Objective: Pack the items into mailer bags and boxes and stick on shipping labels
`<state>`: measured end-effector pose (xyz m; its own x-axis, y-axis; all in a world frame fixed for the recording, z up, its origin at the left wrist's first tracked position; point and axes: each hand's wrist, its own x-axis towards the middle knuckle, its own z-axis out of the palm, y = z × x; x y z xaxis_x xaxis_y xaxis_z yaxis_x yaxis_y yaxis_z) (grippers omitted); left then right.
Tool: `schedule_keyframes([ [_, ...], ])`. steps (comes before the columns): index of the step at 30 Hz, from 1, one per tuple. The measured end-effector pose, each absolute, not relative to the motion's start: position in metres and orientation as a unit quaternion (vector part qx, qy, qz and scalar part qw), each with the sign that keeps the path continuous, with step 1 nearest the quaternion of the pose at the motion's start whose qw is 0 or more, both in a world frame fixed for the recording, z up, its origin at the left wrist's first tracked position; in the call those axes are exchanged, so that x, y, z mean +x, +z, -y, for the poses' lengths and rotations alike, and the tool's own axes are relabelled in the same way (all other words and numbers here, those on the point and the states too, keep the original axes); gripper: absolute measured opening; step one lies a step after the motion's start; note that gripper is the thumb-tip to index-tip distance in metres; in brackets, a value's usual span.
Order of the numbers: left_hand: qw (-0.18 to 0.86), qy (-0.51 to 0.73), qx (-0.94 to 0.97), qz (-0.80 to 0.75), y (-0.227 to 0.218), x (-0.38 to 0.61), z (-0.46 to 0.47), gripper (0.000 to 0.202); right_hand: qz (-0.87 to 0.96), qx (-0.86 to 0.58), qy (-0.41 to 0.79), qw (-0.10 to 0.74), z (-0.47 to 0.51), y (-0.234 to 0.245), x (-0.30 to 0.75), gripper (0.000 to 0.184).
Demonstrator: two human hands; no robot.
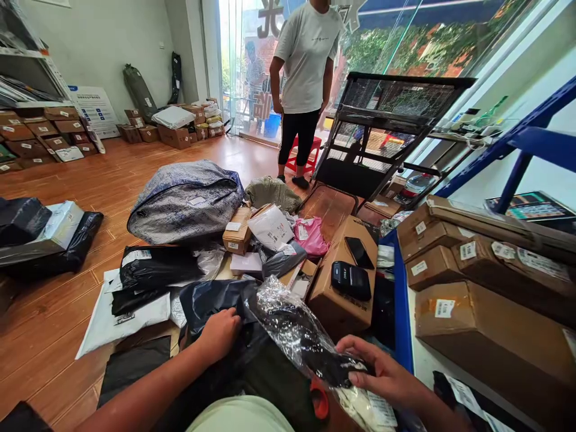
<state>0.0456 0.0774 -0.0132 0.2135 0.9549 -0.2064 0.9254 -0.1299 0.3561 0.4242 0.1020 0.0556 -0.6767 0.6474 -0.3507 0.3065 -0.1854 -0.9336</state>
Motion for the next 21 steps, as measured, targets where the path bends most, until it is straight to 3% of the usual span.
schedule_keyframes([
  [10, 0.24, 0.232, 0.716, -0.613, 0.023, 0.019, -0.09, 0.022, 0.652, -0.357, 0.668, 0.043, -0.085, 0.077, 0.409, 0.039],
  [15, 0.24, 0.28, 0.75, -0.549, 0.036, 0.029, -0.081, 0.022, 0.644, -0.345, 0.678, 0.081, -0.092, 0.076, 0.374, 0.041],
  [21, 0.232, 0.322, 0.713, -0.578, 0.037, 0.025, -0.078, 0.023, 0.562, -0.368, 0.721, 0.17, -0.082, 0.055, 0.332, 0.043],
])
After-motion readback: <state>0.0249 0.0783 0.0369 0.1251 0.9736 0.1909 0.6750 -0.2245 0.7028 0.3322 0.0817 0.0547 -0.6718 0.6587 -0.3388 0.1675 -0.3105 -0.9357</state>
